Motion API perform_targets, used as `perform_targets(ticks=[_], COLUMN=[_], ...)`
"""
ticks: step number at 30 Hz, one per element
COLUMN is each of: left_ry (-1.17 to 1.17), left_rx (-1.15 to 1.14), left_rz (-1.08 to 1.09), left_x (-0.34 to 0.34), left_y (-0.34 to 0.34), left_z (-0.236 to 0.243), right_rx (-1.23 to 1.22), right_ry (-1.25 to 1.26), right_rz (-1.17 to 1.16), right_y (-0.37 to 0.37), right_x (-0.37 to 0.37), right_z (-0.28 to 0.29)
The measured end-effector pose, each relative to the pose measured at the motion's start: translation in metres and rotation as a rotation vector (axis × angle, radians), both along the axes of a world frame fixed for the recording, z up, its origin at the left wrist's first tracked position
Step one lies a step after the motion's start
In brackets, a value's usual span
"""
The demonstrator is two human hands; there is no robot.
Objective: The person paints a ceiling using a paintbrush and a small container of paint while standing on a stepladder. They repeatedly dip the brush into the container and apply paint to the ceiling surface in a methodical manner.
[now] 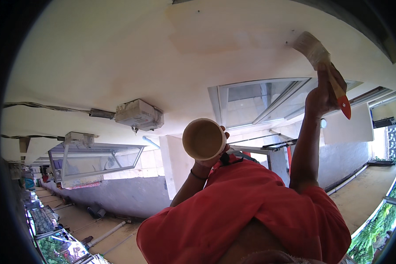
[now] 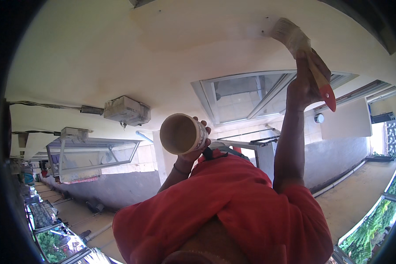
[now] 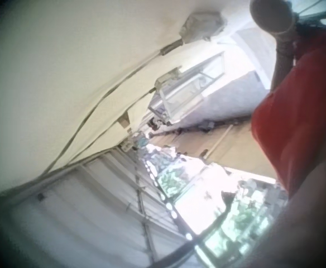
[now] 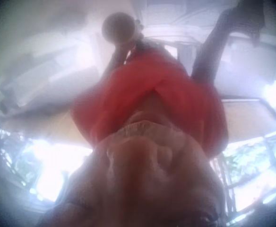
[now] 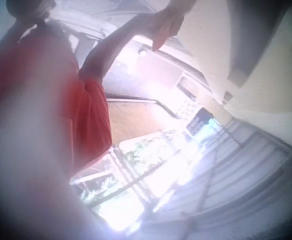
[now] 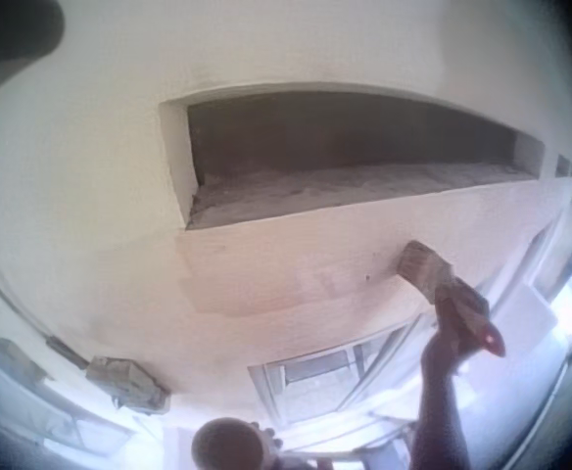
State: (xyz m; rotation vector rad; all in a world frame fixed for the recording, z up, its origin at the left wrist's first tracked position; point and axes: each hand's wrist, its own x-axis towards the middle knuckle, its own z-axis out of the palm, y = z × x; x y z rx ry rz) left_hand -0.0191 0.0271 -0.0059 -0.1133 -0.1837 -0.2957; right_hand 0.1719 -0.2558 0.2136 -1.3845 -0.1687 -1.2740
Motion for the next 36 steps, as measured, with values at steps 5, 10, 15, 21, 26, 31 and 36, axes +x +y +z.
perform_targets(ticks=[5, 10, 15, 21, 26, 31, 36], left_ry=[0.030, 0.146, 0.262, 0.043, 0.054, 0.010, 0.106], left_rx=[0.024, -0.007, 0.099, -0.004, -0.014, -0.011, 0.164], left_rz=[0.048, 0.125, 0.218, 0.161, 0.051, -0.001, 0.013], left_x=[-0.004, 0.001, -0.018, -0.027, -0.012, 0.005, -0.006], left_y=[0.002, -0.010, -0.010, -0.001, -0.002, -0.016, -0.013], left_z=[-0.004, 0.001, 0.010, 0.002, 0.008, 0.006, 0.016], right_rx=[-0.435, -0.681, -0.669, -0.238, -0.421, -0.488, -0.647], right_ry=[-0.164, -0.287, -0.266, 0.021, -0.038, -0.134, -0.259], right_rz=[-0.233, 0.063, 0.528, 0.310, -0.210, -0.186, 0.435], right_y=[0.009, 0.117, 0.149, 0.038, -0.066, 0.016, 0.103], right_x=[0.001, -0.028, -0.056, -0.001, 0.013, 0.001, -0.041], right_z=[0.001, -0.009, -0.007, -0.043, -0.042, -0.019, -0.032])
